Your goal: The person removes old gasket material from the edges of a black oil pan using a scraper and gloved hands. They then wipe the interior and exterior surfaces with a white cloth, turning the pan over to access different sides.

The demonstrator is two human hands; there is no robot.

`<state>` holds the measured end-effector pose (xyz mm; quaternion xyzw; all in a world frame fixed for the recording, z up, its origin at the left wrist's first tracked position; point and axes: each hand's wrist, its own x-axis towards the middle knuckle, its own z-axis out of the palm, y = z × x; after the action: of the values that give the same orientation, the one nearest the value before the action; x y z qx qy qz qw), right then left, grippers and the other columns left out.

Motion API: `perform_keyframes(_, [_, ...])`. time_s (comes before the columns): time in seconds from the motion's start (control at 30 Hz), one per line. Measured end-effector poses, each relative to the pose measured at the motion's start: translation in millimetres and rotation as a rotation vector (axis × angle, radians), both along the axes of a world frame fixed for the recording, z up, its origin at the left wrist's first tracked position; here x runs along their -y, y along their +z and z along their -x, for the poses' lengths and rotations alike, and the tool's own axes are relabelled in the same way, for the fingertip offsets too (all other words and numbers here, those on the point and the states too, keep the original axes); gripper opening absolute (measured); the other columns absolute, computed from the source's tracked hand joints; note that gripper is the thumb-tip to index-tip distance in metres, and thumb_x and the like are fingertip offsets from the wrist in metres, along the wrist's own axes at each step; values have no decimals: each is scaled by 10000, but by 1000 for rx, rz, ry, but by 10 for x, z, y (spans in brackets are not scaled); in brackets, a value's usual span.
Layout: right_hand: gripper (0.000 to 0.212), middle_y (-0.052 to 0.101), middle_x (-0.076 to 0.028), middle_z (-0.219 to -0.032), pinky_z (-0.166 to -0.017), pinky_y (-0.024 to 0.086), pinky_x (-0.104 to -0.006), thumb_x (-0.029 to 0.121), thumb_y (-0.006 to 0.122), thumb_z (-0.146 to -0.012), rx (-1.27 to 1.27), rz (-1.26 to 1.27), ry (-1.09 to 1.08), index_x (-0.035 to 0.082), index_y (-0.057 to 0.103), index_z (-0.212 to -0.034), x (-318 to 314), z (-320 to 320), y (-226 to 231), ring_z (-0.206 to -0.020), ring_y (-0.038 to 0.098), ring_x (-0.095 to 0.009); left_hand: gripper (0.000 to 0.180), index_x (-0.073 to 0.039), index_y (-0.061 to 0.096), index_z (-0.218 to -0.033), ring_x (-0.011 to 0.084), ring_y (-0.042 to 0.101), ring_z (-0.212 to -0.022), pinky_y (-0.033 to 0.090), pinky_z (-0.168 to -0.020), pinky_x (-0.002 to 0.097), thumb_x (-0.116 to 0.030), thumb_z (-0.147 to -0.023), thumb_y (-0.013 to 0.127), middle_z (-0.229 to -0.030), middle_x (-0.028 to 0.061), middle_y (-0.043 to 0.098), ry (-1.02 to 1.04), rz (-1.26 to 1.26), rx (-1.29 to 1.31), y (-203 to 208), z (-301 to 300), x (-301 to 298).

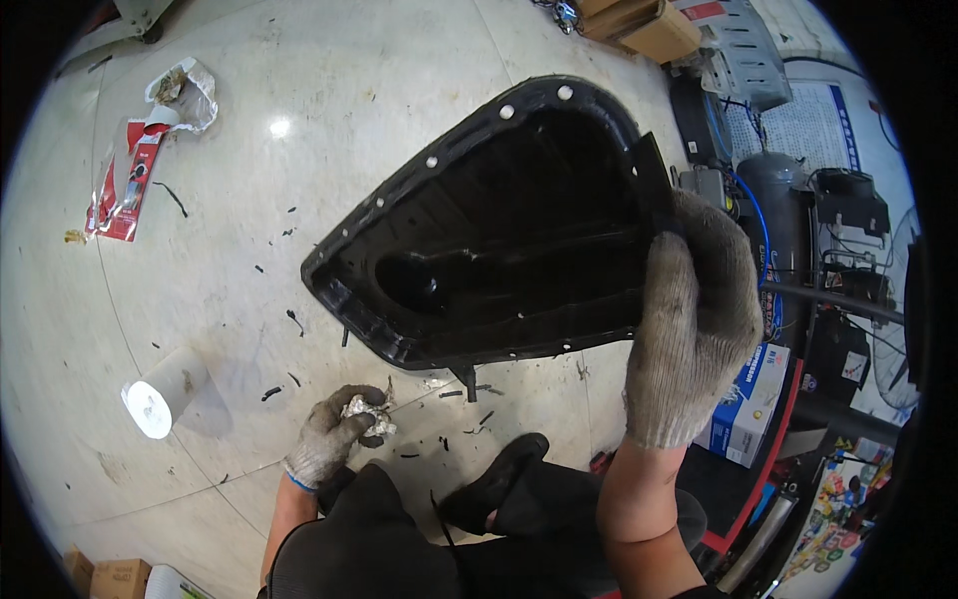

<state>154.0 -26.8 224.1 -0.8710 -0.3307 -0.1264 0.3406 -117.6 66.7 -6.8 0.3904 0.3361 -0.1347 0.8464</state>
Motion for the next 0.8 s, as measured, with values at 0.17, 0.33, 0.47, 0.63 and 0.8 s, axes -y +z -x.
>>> perform_keyframes(0.17, [219, 733, -100, -1103, -955, 547, -323, 14, 657, -1003, -4, -68, -1, -25, 721, -1209, 51, -112, -48, -1014, 682, -165, 318, 36, 658, -1246, 160, 681, -894, 572, -817, 312, -29, -948, 568, -1032, 96, 719, 87, 33, -11, -128, 25, 89])
perform_keyframes(0.33, [213, 739, -98, -1106, -966, 544, -315, 39, 649, -1020, -44, -90, -14, -29, 720, -1208, 16, -76, -39, -1022, 685, -161, 363, 18, 656, -1256, 186, 693, -937, 580, -832, 329, -12, -898, 607, -1074, 94, 706, 238, 98, -68, -187, 37, 110])
perform_keyframes(0.47, [243, 748, -121, -1149, -989, 543, -320, 42, 647, -1019, -25, -121, 5, -31, 718, -1239, 87, -165, -73, -1061, 695, -173, 599, -17, 605, -1364, 160, 646, -1023, 540, -938, 302, 49, -774, 683, -1127, 38, 681, 147, -23, -2, -82, 9, 46])
perform_keyframes(0.63, [287, 748, -132, -1201, -1006, 536, -323, 31, 651, -1011, -66, -105, -29, -34, 709, -1284, 126, -225, -79, -1108, 691, -181, 499, -7, 593, -1364, 157, 667, -969, 561, -890, 302, -53, -882, 712, -1095, 49, 687, 138, -277, -35, -251, 64, 164])
perform_keyframes(0.8, [284, 743, -127, -1208, -1010, 532, -325, 22, 643, -1011, -54, -72, -68, -32, 709, -1283, 121, -205, -79, -1116, 687, -182, 344, -2, 629, -1284, 124, 648, -726, 546, -673, 291, -204, -1007, 665, -916, 38, 688, 112, -283, -152, -189, 35, 111])
